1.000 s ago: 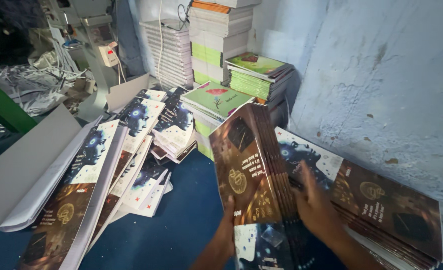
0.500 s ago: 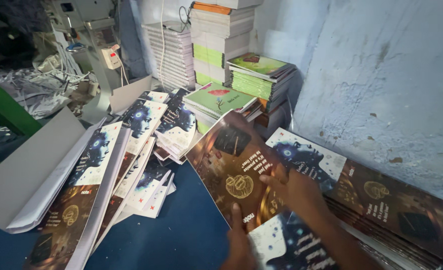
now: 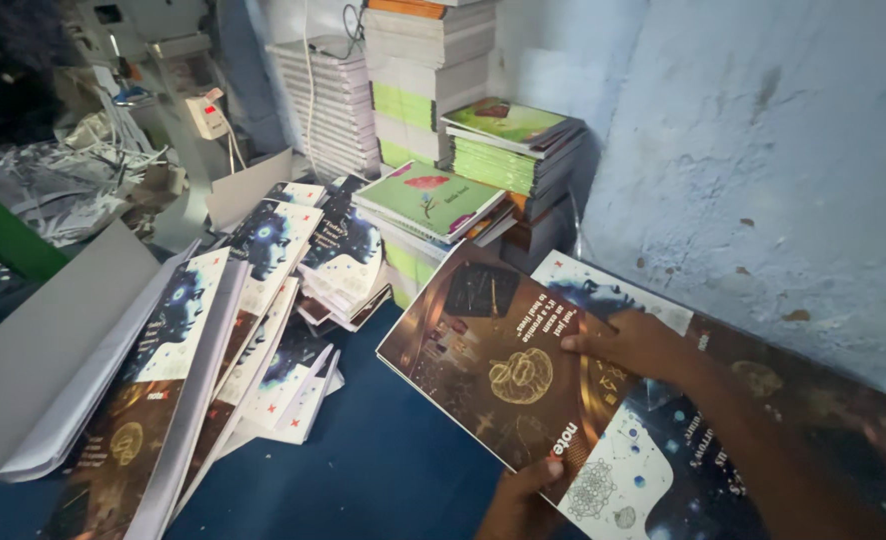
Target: The person picks up loose notebooks from a pile on the floor and places them into a neat stack. The person repeatedly gathers notebooks and adds them to the growing stack.
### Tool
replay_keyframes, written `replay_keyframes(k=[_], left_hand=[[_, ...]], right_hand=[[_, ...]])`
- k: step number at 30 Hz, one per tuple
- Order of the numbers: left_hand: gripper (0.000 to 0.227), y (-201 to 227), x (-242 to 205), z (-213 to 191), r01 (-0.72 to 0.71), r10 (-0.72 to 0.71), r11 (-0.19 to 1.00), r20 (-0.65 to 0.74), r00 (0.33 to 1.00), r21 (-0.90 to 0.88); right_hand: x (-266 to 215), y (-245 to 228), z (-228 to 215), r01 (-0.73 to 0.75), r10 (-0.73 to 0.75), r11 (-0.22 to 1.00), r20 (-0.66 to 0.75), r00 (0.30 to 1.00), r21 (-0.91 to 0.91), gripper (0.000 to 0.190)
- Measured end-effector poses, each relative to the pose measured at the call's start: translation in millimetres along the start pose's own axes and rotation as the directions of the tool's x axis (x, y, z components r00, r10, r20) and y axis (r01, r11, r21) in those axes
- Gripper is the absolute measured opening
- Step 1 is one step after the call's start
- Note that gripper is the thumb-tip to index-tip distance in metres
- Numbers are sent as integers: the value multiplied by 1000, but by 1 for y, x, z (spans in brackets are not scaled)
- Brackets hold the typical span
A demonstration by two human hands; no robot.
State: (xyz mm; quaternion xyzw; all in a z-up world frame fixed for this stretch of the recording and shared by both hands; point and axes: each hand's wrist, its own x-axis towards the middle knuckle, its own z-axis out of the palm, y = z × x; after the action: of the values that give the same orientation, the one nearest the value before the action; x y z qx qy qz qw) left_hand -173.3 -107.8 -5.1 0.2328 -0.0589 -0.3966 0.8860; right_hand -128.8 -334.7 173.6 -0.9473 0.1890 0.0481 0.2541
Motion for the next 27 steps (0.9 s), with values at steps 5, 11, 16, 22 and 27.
replay_keyframes(k=[5, 11, 16, 22, 27], left_hand=[[63, -13, 18, 28, -24, 23, 999, -25, 999, -37], [64, -14, 32, 53, 100, -103, 994, -77, 992, -38], [53, -6, 55, 81, 86, -84, 996, -59, 995, 38], [40, -3, 98, 119, 45, -35, 995, -105, 994, 93], [41, -9, 126, 143, -14, 16, 996, -21, 1000, 85]], right_hand=[[-23, -2, -24, 245, -251, 968, -292, 923, -58, 63], [-106, 18, -36, 149, -42, 910, -271, 962, 386, 45], [-193, 58, -4, 3, 85, 296, -30, 996, 955, 48], [-168, 78, 42, 208, 429, -257, -81, 900, 944, 54], [-119, 98, 54, 346, 556, -363, -97, 825, 865, 61]])
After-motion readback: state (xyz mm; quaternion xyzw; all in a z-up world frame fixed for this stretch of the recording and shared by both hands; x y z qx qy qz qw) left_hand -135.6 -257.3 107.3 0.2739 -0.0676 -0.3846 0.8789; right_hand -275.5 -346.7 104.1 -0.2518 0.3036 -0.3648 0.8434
